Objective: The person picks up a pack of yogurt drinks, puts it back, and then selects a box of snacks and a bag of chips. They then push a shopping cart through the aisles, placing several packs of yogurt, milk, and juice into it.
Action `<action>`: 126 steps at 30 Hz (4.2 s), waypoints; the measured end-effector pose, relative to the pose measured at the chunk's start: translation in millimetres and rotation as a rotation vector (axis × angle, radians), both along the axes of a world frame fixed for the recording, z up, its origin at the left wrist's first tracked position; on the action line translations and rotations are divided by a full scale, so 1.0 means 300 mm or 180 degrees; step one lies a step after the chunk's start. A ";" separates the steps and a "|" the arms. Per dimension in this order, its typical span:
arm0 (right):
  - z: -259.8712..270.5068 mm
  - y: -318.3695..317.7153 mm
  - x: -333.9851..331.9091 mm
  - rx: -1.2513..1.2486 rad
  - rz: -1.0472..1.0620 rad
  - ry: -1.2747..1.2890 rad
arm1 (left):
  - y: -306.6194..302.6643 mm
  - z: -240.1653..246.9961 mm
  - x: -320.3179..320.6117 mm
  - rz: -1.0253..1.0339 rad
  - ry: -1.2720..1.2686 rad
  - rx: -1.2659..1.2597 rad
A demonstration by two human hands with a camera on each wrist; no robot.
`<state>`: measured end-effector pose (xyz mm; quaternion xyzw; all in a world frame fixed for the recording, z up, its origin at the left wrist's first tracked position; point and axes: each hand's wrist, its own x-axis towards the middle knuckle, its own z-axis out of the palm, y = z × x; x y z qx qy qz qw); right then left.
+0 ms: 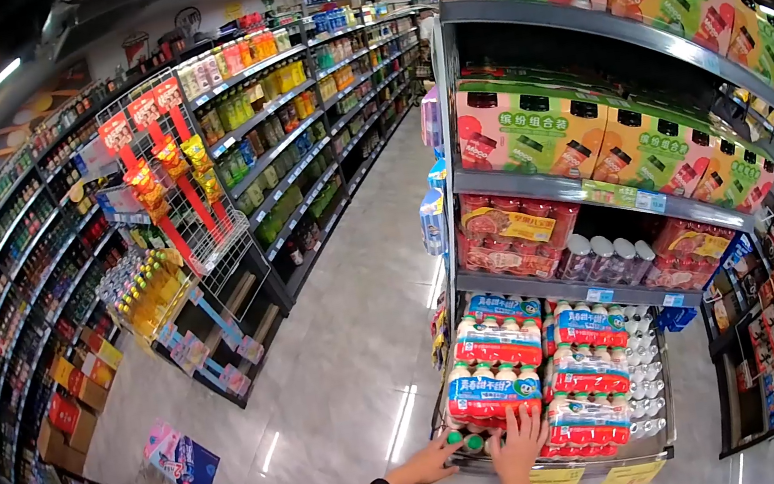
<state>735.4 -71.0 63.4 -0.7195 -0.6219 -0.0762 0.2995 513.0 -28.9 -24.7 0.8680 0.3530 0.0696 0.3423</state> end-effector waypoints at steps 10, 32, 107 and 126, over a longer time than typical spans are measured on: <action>0.062 0.285 0.161 -0.0313 0.0626 0.0122 | -0.063 0.085 0.038 0.0740 0.0016 -0.0378; 0.042 0.318 0.140 0.0091 0.0189 0.0502 | 0.221 0.314 0.189 0.2266 -0.1022 0.1004; 0.008 0.115 0.102 -0.0035 0.0147 0.2101 | 0.322 0.090 0.134 0.2073 -0.2329 -0.1567; 0.098 0.030 0.408 -0.0255 -0.1259 -0.0161 | 0.324 0.171 0.129 0.1997 -0.2111 -0.1829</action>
